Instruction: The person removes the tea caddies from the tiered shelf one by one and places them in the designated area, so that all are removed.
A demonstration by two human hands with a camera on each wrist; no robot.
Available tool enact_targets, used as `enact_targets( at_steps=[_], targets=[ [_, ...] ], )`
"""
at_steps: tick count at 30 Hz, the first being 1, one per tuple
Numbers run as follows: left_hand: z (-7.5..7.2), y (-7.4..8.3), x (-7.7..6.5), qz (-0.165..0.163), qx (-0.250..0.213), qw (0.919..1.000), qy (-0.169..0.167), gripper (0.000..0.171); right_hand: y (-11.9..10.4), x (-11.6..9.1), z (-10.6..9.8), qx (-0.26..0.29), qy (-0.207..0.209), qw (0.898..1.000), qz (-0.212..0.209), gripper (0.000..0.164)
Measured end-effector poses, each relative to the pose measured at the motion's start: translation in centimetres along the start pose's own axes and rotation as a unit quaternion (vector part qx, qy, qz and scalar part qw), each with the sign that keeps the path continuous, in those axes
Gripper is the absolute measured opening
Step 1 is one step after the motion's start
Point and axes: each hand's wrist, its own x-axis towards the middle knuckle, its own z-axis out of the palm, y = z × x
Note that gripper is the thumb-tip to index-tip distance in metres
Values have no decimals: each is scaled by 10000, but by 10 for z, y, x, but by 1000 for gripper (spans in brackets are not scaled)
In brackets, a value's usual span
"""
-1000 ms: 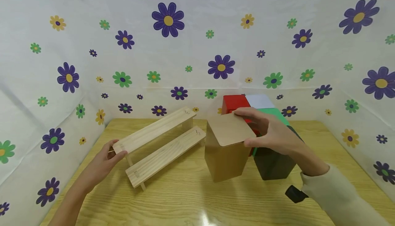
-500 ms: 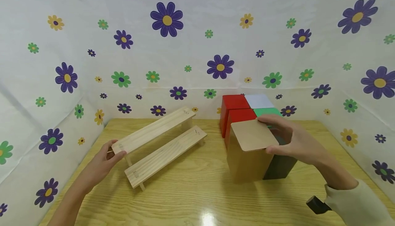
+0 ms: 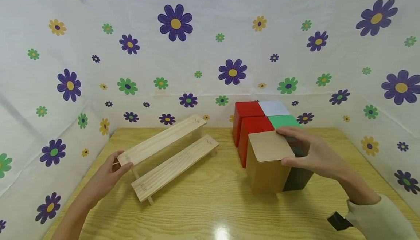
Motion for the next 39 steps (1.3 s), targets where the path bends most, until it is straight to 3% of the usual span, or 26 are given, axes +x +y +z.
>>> enact_targets(
  at_steps=[11, 22, 30, 39],
  targets=[
    [1, 2, -1, 40, -76, 10000, -10, 74, 4, -2, 4, -333, -28, 9994, 104, 74],
    [1, 4, -1, 46, -70, 10000, -14, 74, 6, -5, 6, -1167, 65, 9930, 147, 74],
    [1, 4, -1, -13, -32, 10000, -3, 75, 17, -6, 4, -2451, -70, 9684, -448, 65],
    [0, 2, -2, -25, -57, 10000, -22, 74, 18, -3, 4, -2442, -265, 9682, -474, 66]
  ],
)
